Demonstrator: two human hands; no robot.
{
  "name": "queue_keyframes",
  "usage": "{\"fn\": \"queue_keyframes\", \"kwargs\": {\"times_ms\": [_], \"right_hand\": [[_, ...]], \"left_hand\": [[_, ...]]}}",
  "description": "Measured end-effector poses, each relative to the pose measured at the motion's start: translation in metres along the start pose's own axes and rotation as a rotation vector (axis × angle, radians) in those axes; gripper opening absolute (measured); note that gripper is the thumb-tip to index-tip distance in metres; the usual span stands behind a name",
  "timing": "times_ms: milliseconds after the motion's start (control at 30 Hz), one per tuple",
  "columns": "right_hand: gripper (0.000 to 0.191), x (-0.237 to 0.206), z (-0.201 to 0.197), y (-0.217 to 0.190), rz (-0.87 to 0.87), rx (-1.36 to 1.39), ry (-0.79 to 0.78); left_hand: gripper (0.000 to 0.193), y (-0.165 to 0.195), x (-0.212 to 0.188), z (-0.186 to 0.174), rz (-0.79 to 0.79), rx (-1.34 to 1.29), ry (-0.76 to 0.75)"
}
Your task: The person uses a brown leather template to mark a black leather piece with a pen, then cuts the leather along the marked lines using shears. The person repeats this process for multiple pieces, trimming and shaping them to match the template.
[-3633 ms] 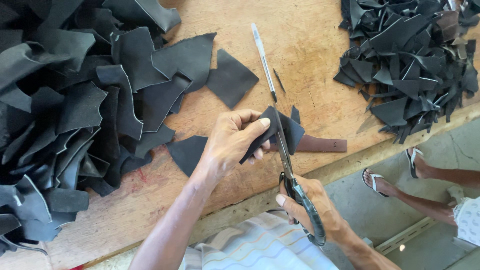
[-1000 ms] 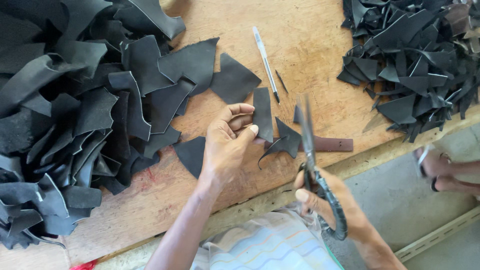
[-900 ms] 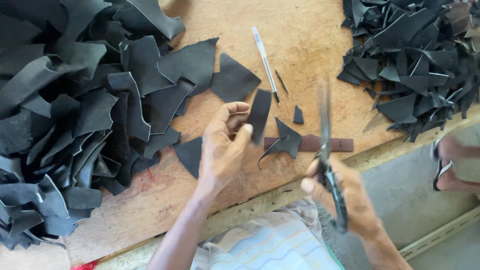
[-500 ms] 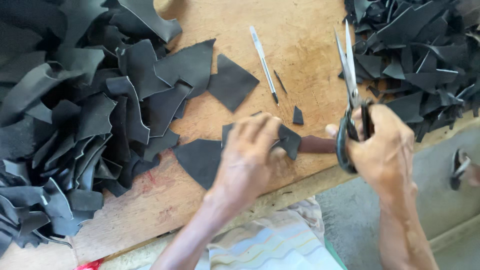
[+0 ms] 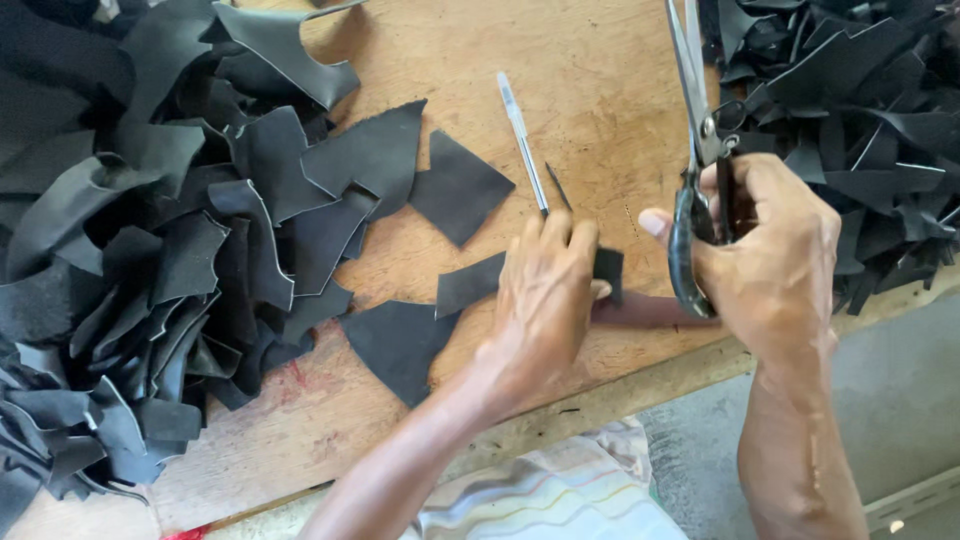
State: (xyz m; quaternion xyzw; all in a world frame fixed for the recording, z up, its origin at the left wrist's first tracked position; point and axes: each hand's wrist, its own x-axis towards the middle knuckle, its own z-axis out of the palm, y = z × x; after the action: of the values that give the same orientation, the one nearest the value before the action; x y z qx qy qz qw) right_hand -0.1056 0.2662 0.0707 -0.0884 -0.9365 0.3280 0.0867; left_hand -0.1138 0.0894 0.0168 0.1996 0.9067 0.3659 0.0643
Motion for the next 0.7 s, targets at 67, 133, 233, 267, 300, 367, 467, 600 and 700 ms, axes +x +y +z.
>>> {"fn": "queue_keyframes", "kwargs": {"times_ms": [67, 133, 233, 267, 300, 367, 467, 600, 700], "right_hand": [[0.046, -0.004, -0.002, 0.003, -0.025, 0.011, -0.013], [0.045, -0.007, -0.007, 0.008, -0.088, -0.002, -0.014], [0.044, -0.014, -0.012, 0.016, -0.022, 0.035, -0.015], [0.044, -0.016, -0.012, 0.019, -0.015, 0.059, -0.018], [0.044, -0.017, -0.013, 0.022, -0.008, 0.082, -0.022], [0.045, -0.02, -0.013, 0.028, 0.011, 0.1, -0.025], [0.048, -0.025, -0.013, 0.035, 0.025, 0.134, -0.036], [0.051, -0.032, -0.016, 0.046, 0.054, 0.268, -0.021], [0.052, -0.033, -0.014, 0.055, 0.068, 0.249, -0.015]], "left_hand": [[0.033, 0.002, 0.006, 0.001, -0.009, -0.035, -0.021], [0.032, 0.007, 0.012, 0.003, -0.029, -0.059, -0.049], [0.036, 0.016, 0.01, 0.003, -0.084, -0.106, -0.105], [0.035, 0.017, 0.007, 0.002, -0.084, -0.14, -0.117], [0.035, 0.017, 0.005, 0.002, -0.085, -0.176, -0.129], [0.024, 0.021, 0.01, 0.007, -0.077, -0.268, -0.032], [0.028, 0.015, 0.019, 0.009, 0.093, -0.294, 0.168], [0.041, -0.012, 0.037, -0.004, 0.275, -0.051, 0.295], [0.063, -0.031, 0.041, -0.021, -0.06, -0.015, 0.034]]}}
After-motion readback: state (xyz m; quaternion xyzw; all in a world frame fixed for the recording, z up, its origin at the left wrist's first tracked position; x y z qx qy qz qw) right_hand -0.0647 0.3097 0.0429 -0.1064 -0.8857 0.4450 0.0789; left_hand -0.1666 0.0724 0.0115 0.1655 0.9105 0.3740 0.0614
